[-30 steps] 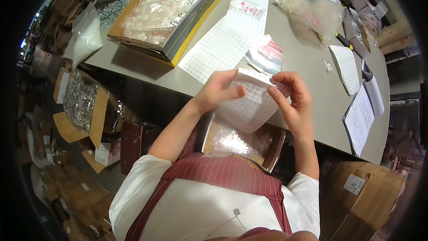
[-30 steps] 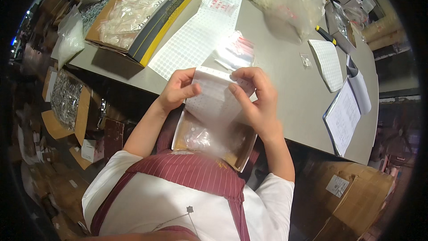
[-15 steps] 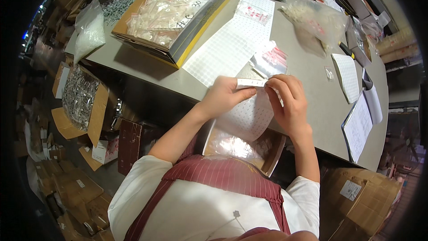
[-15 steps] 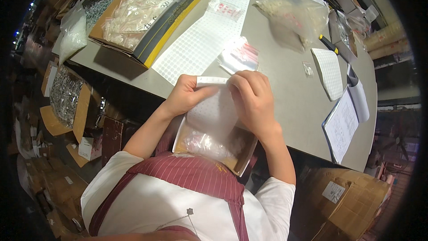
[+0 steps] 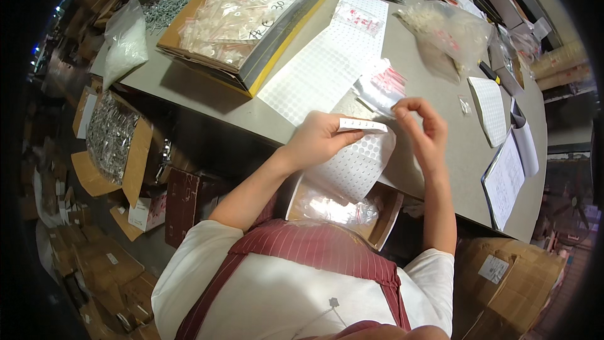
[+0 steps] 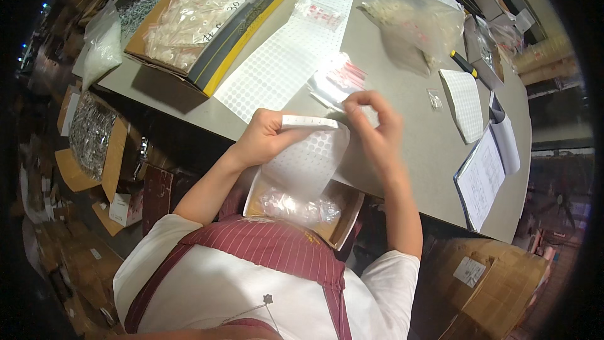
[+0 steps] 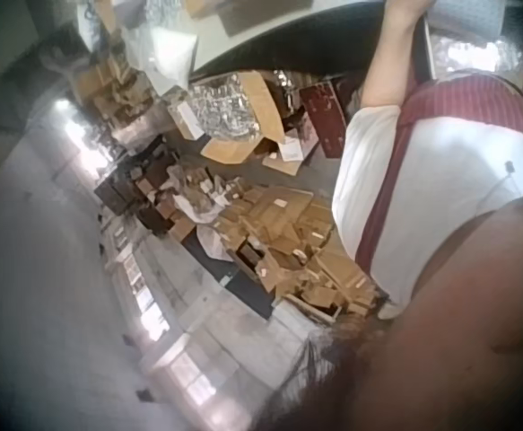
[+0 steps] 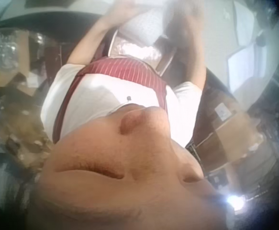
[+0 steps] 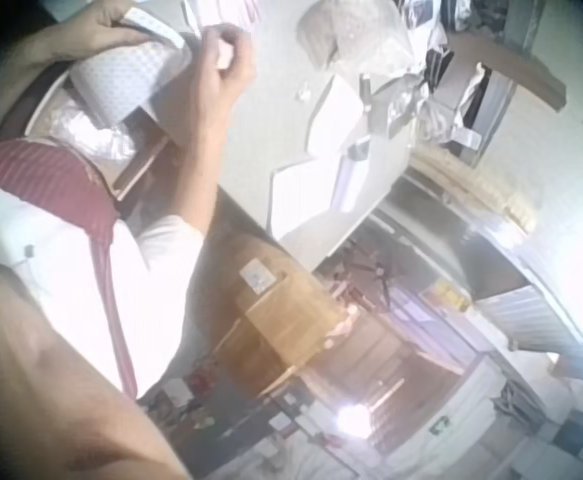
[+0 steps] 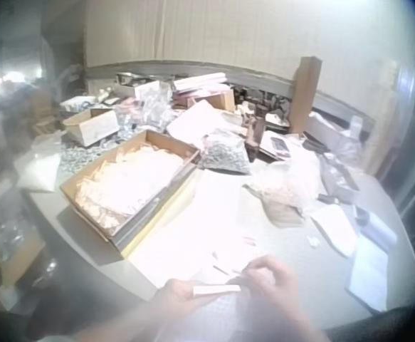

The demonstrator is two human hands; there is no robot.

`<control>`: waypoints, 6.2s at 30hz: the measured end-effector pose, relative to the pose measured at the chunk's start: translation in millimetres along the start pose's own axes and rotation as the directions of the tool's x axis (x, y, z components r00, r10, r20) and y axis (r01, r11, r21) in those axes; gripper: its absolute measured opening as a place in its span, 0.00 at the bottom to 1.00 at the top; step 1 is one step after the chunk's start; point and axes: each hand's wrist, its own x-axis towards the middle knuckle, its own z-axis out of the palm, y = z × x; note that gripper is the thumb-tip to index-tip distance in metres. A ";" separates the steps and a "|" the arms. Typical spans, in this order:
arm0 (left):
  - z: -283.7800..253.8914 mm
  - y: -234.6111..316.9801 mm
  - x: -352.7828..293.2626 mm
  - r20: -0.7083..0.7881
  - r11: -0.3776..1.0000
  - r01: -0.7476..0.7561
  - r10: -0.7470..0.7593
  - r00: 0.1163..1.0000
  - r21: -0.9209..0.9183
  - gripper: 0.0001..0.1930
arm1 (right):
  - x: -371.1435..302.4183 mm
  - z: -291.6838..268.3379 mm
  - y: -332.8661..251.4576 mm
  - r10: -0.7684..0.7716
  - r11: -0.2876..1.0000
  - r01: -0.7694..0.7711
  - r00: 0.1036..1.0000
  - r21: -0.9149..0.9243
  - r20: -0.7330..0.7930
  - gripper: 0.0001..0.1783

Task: The person repeatedly peels small adhesive labels from a sheet and applies them to small clear plastic bags on a cluttered work table. The person handles the label sheet and bags by hand, placing each labeled bag aside.

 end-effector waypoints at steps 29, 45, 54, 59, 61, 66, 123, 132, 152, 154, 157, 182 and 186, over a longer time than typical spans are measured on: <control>-9.3 -15.6 1.1 0.026 0.987 0.021 -0.026 0.999 0.157 0.13 | -29.2 -74.9 7.5 -0.174 0.543 0.313 0.950 -0.780 0.260 0.07; -5.6 -1.7 0.0 0.046 0.998 0.058 -0.057 0.997 -0.013 0.14 | -16.7 2.6 -21.0 -0.308 0.787 0.387 0.921 -0.480 0.238 0.13; -6.0 6.1 0.9 0.064 0.992 -0.046 0.039 0.997 0.116 0.14 | -16.2 4.8 -18.9 -0.122 0.944 0.165 0.979 -0.285 0.163 0.07; -2.1 0.0 1.6 0.056 0.991 -0.064 0.058 0.997 0.116 0.15 | -3.1 -6.4 10.1 0.074 0.989 -0.073 0.997 -0.125 0.001 0.05; -1.0 -0.8 1.3 0.040 0.993 -0.050 0.046 0.998 0.109 0.15 | 6.1 -10.6 16.3 -0.150 0.920 0.135 0.989 -0.367 -0.012 0.05; -3.8 4.5 0.1 0.036 0.981 -0.023 0.016 0.999 0.195 0.15 | -1.9 -28.9 26.3 -0.094 0.816 0.093 0.995 -0.570 0.027 0.06; -2.2 4.9 0.4 0.100 0.971 -0.178 0.163 0.981 0.161 0.18 | -14.1 -12.9 -9.3 0.268 0.951 -0.297 0.929 0.083 0.254 0.05; -1.3 -3.5 -0.3 0.068 0.959 -0.233 0.224 0.972 0.163 0.17 | -12.2 -18.1 -15.9 0.117 0.992 -0.122 0.963 0.008 0.242 0.05; -1.5 3.0 -0.7 0.065 0.952 -0.242 0.233 0.970 0.187 0.17 | -0.8 -16.8 0.4 0.208 0.978 -0.211 0.964 0.002 0.165 0.07; -2.4 3.5 -0.9 0.054 0.953 -0.237 0.231 0.972 0.190 0.18 | 6.3 -21.3 3.7 0.180 0.981 -0.176 0.982 -0.084 0.049 0.06; -3.6 4.2 -1.6 0.051 0.954 -0.218 0.212 0.976 0.206 0.19 | 18.1 -34.2 20.8 -0.052 0.916 -0.001 0.991 -0.402 -0.121 0.03; -9.4 2.7 4.1 0.059 0.990 0.034 -0.026 0.998 -0.133 0.16 | -13.8 -28.8 -30.9 -0.154 0.909 0.225 0.964 -0.350 0.218 0.10; -9.6 -4.4 0.4 0.016 0.990 -0.078 0.080 0.997 -0.114 0.17 | -10.4 -20.4 -21.8 -0.130 0.899 0.225 0.956 -0.376 0.262 0.10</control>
